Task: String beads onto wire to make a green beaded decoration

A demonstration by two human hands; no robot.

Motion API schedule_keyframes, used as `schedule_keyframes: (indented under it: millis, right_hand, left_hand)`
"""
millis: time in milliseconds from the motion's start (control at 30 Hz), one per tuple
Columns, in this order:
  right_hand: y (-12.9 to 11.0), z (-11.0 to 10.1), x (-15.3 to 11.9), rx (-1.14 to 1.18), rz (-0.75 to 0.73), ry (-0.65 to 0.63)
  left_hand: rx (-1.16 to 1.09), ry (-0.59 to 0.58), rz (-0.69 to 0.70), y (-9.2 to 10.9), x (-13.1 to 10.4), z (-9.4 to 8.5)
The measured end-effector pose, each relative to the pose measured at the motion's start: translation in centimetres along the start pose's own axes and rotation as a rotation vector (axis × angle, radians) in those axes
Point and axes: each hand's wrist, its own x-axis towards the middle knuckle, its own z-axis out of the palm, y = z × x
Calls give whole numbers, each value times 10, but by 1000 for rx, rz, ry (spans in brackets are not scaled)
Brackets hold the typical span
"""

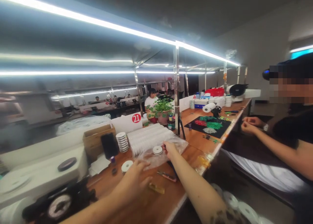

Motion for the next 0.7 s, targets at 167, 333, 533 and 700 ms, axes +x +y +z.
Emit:
schedule_keyframes:
  millis: [167, 333, 533, 700]
  right_hand:
    - [-9, 0, 1, -195, -25, -86]
    - [-25, -14, 4, -423, -161, -142]
    - [-34, -38, 12, -763, -507, -157]
    - [-28, -48, 13, -1077, -829, 26]
  left_hand:
    - [264, -17, -69, -29, 68, 40]
    - [363, -5, -122, -33, 99, 59]
    - [405, 56, -166, -29, 115, 66]
    - [433, 104, -185, -35, 121, 55]
